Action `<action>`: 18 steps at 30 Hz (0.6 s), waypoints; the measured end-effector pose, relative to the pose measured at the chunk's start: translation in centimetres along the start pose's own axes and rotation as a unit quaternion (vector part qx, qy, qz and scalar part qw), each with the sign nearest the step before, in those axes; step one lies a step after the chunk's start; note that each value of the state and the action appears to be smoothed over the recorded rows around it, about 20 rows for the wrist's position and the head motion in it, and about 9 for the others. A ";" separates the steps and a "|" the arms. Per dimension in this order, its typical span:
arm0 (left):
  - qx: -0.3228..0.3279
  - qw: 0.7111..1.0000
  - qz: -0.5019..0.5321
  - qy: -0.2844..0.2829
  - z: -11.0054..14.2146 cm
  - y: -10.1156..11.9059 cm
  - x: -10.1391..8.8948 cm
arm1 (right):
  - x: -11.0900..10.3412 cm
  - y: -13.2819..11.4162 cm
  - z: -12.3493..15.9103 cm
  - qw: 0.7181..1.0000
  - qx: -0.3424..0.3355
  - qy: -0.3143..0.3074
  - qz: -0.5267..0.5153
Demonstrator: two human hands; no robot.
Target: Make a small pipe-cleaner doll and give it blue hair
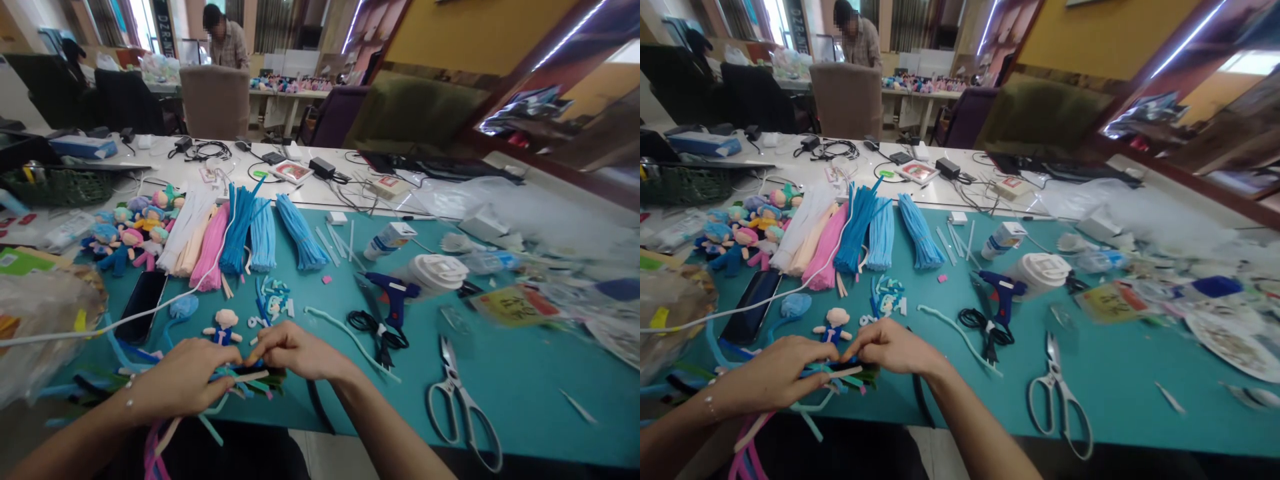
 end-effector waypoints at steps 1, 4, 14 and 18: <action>-0.005 1.000 -0.025 -0.010 -0.1 0.2 0.0 | 0.0 -0.2 0.1 0.999 -0.014 0.005 0.038; -0.030 0.996 -0.085 -0.026 -0.3 0.6 -0.1 | 0.1 -0.9 0.7 0.984 -0.071 0.038 0.161; -0.109 0.990 0.002 0.091 -1.1 1.3 0.1 | 1.4 -1.5 3.9 0.910 -0.241 0.126 0.313; -0.111 0.977 0.117 0.139 -1.5 1.1 0.7 | 3.4 -0.2 3.9 0.909 -0.245 0.157 0.298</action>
Point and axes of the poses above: each hand's wrist, its own z-axis away from the middle knuckle, its own x-axis out of the palm, y = z × x, the point moved 1 cm from there along -z, towards the middle knuckle, and after that the axes turned 5 degrees about y, right-handed, at the moved point
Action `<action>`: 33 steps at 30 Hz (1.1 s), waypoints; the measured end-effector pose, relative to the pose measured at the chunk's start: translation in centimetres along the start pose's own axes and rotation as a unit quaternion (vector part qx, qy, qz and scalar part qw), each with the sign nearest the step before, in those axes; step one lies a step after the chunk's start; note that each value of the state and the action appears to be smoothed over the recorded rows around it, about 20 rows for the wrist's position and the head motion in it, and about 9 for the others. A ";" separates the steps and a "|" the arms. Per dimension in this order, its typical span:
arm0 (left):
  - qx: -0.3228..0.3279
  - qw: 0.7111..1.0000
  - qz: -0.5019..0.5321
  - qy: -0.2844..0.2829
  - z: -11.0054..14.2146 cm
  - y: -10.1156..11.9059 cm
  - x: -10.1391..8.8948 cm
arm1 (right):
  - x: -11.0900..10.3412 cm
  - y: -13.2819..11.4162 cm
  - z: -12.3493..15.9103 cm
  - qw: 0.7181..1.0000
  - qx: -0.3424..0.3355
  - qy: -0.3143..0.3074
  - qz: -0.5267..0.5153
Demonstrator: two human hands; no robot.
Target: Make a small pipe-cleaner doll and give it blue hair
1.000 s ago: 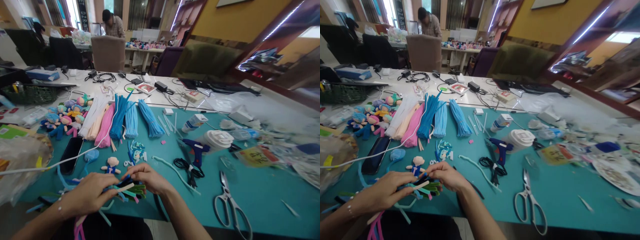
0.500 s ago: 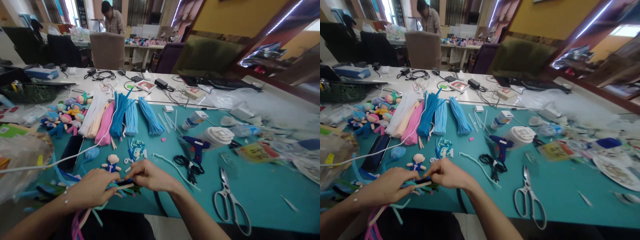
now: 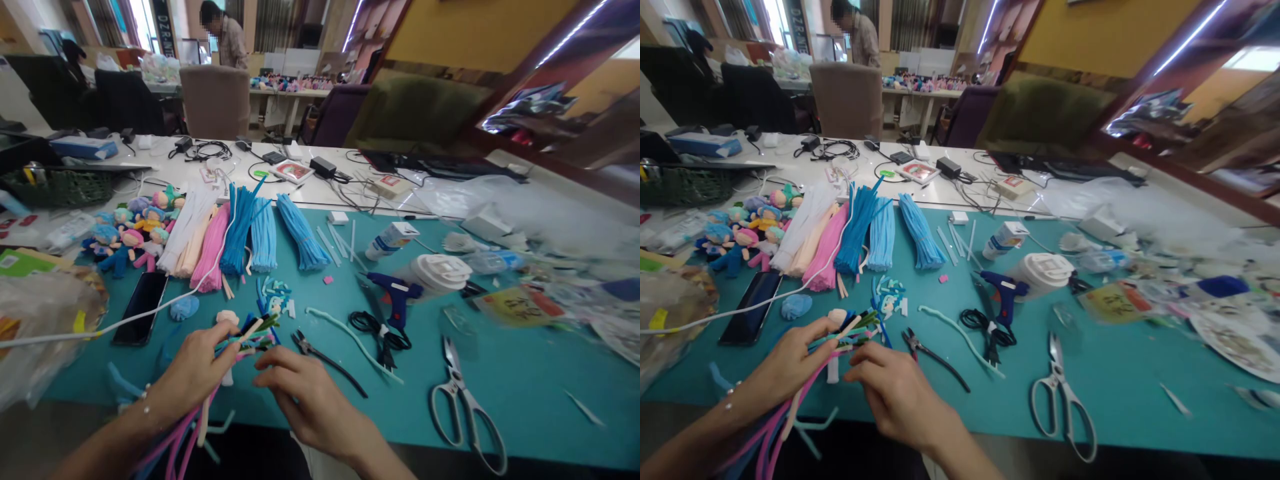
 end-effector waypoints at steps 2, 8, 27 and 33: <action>-0.002 0.997 0.079 0.014 -0.1 -0.5 0.3 | 1.0 0.1 0.3 0.999 0.014 0.030 0.006; -0.078 0.962 0.261 -0.010 -0.3 -1.2 0.6 | 0.7 1.4 0.5 0.993 -0.035 0.052 0.100; -0.047 0.943 0.329 0.007 -0.7 -1.4 1.8 | 4.1 0.0 -0.6 0.978 -0.084 0.147 0.125; -0.057 0.939 0.337 -0.030 -0.5 -0.9 1.3 | 3.7 0.0 -1.1 0.967 -0.086 0.174 0.166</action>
Point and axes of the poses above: each hand's wrist, its own z-axis away from the middle knuckle, its own x-axis out of the palm, y = z × x, the point moved 1 cm from there along -z, towards the middle knuckle, and after that the axes turned 5 degrees about y, right-handed, at the moved point
